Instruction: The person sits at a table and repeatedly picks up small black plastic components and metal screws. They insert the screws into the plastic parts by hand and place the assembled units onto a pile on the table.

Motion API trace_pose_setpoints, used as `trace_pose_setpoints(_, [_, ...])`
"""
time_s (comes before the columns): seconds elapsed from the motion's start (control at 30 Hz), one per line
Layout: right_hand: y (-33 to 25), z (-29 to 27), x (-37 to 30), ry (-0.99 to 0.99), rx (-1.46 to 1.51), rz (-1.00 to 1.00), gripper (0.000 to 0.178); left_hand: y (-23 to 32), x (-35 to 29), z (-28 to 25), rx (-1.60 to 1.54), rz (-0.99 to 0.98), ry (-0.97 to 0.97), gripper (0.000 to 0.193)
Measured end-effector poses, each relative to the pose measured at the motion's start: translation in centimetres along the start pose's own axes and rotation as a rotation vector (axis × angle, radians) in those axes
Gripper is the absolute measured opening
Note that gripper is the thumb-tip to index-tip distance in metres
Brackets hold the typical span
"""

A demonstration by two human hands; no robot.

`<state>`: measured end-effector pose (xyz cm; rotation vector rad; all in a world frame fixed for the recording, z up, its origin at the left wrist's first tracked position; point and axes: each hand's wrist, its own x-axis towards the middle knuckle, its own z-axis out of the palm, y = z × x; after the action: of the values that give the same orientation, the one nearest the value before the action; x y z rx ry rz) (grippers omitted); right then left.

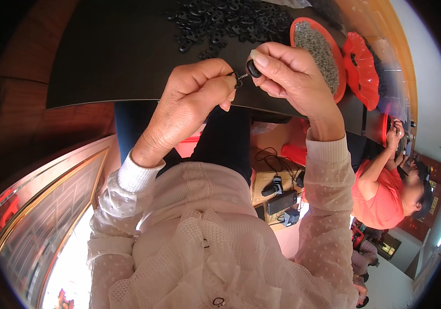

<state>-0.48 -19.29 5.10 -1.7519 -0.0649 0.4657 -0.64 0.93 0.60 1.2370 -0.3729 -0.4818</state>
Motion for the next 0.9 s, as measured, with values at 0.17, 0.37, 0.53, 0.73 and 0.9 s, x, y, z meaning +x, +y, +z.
trace_pose_setpoints(0.17, [0.6,0.6,0.3,0.036,-0.193,-0.021,0.02,0.0,0.0,0.0,0.106,0.02,-0.041,0.017])
trace_pose_setpoints(0.37, [1.4,1.7,1.3,-0.03,-0.179,-0.15,0.01,-0.6,0.1,0.1,0.126,0.084,-0.058,0.018])
trace_pose_setpoints(0.53, [1.4,1.9,1.6,0.032,-0.115,-0.209,0.013,-0.8,0.0,-0.2,0.131,0.065,-0.074,0.017])
trace_pose_setpoints(0.73, [2.1,2.9,1.8,0.101,0.139,-0.191,0.013,-0.8,0.1,-0.2,0.143,0.073,-0.107,0.017])
trace_pose_setpoints(0.9, [2.2,2.8,1.3,0.038,0.234,-0.08,0.014,-0.6,-0.1,0.0,0.151,0.064,-0.071,0.017])
